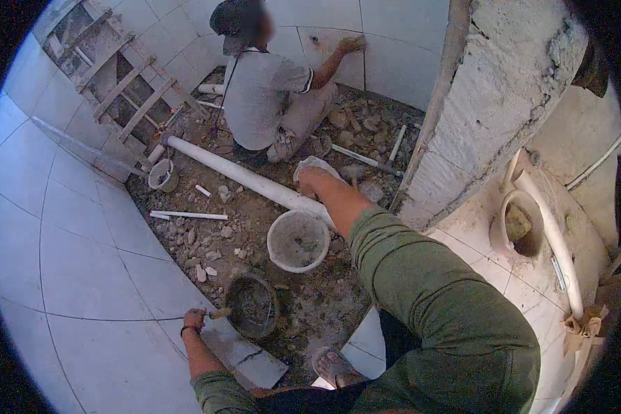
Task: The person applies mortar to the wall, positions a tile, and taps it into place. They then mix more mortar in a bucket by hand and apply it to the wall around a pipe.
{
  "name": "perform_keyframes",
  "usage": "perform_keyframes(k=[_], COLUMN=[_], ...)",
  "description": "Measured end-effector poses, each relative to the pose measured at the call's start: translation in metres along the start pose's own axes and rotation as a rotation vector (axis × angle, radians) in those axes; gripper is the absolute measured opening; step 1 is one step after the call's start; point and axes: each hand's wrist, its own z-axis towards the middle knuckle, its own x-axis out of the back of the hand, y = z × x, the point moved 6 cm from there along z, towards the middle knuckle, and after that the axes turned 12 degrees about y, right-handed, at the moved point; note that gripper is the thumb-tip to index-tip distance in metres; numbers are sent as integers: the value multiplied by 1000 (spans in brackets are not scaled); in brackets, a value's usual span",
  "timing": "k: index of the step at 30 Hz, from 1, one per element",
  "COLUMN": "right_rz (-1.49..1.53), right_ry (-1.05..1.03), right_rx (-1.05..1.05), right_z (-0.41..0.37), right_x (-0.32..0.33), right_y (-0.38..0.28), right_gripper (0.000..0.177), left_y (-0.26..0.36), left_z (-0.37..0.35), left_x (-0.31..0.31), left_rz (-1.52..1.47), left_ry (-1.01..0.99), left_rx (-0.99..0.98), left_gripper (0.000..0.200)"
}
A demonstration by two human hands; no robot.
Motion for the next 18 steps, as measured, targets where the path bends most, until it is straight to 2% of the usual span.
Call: perform_keyframes(k=[2,5,7,8,9,11,14,17,18], right_rz=[64,55,70,105,140,120,102,59,39], right_ry=[11,-10,-16,-9,-2,4,-13,-45,-56], right_rx=[-65,-101,-106,-110,-114,-78,-89,-90,-83], right_z=[18,6,2,10,19,42,37,25,25], right_x=[-20,-8,-4,-12,-21,-44,-38,-29,-30], right_y=[14,8,6,12,18,25,23,20,20], right_gripper=[43,42,38,34,31,29,29,36,39], left_y=[10,15,17,12,7,1,12,-3,-3], left_z=[-13,-17,-7,0,5,12,-14,-3,0], left_x=[9,14,10,5,0,-5,12,2,0], left_rz=[-71,-89,29,86,144,256,-93,-148,-82], left_ry=[33,32,23,36,56,130,24,37,18], left_rx=[53,75,-262,-370,-478,-573,76,139,78], left_gripper=[45,46,44,44,44,43,41,37,35])
